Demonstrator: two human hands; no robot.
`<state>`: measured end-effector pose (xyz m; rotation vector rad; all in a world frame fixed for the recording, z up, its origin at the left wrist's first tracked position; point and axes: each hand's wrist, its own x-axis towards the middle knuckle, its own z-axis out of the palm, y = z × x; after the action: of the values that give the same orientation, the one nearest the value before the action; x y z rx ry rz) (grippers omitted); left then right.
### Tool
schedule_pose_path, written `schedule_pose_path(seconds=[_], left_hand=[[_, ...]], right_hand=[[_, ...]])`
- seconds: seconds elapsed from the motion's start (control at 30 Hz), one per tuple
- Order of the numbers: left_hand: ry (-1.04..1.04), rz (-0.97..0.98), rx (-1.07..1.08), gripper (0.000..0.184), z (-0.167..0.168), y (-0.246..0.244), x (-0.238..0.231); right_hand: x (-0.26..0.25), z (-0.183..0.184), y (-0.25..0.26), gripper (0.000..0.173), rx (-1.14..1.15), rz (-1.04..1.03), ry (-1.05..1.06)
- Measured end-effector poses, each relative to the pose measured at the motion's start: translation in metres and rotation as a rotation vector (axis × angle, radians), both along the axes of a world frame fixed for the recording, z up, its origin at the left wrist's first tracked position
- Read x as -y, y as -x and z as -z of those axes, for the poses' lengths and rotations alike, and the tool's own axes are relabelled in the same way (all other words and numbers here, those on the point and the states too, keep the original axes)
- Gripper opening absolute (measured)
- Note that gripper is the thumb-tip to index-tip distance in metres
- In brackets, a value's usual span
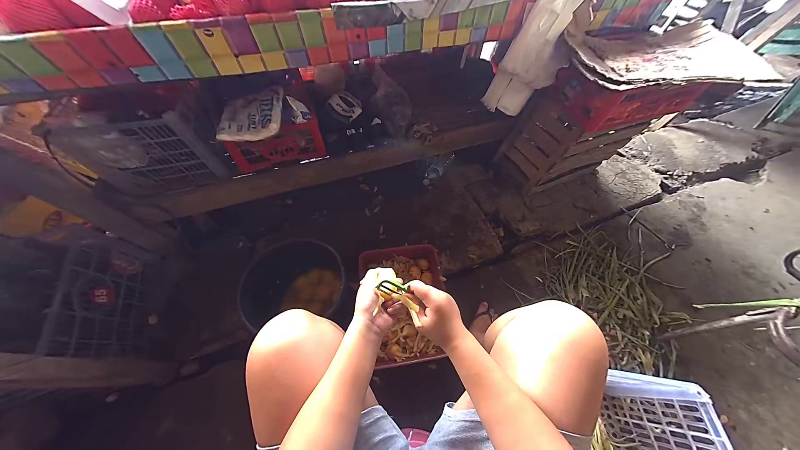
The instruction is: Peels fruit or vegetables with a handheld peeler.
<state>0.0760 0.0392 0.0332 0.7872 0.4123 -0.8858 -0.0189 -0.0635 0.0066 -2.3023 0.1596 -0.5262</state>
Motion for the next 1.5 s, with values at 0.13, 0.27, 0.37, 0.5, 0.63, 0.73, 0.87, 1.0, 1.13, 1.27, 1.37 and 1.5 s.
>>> schedule_pose_path(seconds=[0.13,0.27,0.37,0.5,0.63,0.73,0.87,1.0,1.13,1.27,1.37,1.5], left_hand=[[0.027,0.042,0.019,0.046,0.003,0.000,-0.002],[-0.130,0.166,0.089,0.038,-0.004,0.009,-0.001],[-0.160,0.135,0.094,0.035,-0.010,0.012,0.000],[-0.119,0.010,0.012,0.040,-0.007,0.001,-0.002],[-0.098,0.068,-0.008,0.049,-0.002,0.000,0.001],[-0.096,0.121,0.068,0.039,0.001,0.002,-0.002],[-0.160,0.197,0.146,0.040,-0.009,0.010,-0.002],[-0.174,0.047,0.045,0.045,-0.005,0.003,-0.002],[-0.134,0.036,-0.005,0.056,-0.002,0.000,0.000],[-0.076,0.024,-0.014,0.059,-0.003,0.005,0.002],[-0.021,0.007,-0.030,0.058,0.000,0.007,0.001],[-0.104,0.039,0.006,0.045,-0.004,0.004,-0.002]], right_hand=[[0.004,0.000,-0.003,0.023,-0.046,-0.008,-0.061],[0.024,0.000,-0.014,0.028,-0.253,0.088,-0.111],[0.034,0.002,-0.019,0.030,-0.365,0.116,-0.160],[0.023,0.003,-0.013,0.028,-0.163,0.107,-0.236],[0.014,-0.001,-0.003,0.025,-0.063,-0.013,-0.159],[0.016,-0.003,-0.004,0.027,-0.088,-0.023,-0.097],[0.038,0.000,-0.014,0.031,-0.323,0.072,-0.106],[0.029,-0.003,-0.012,0.028,-0.194,0.099,-0.206],[0.011,-0.004,-0.004,0.025,-0.070,0.029,-0.184],[-0.005,-0.002,-0.001,0.023,0.017,-0.026,-0.074],[-0.004,0.000,-0.002,0.023,0.062,-0.010,0.026],[0.018,0.002,-0.006,0.028,-0.102,0.127,0.026]])
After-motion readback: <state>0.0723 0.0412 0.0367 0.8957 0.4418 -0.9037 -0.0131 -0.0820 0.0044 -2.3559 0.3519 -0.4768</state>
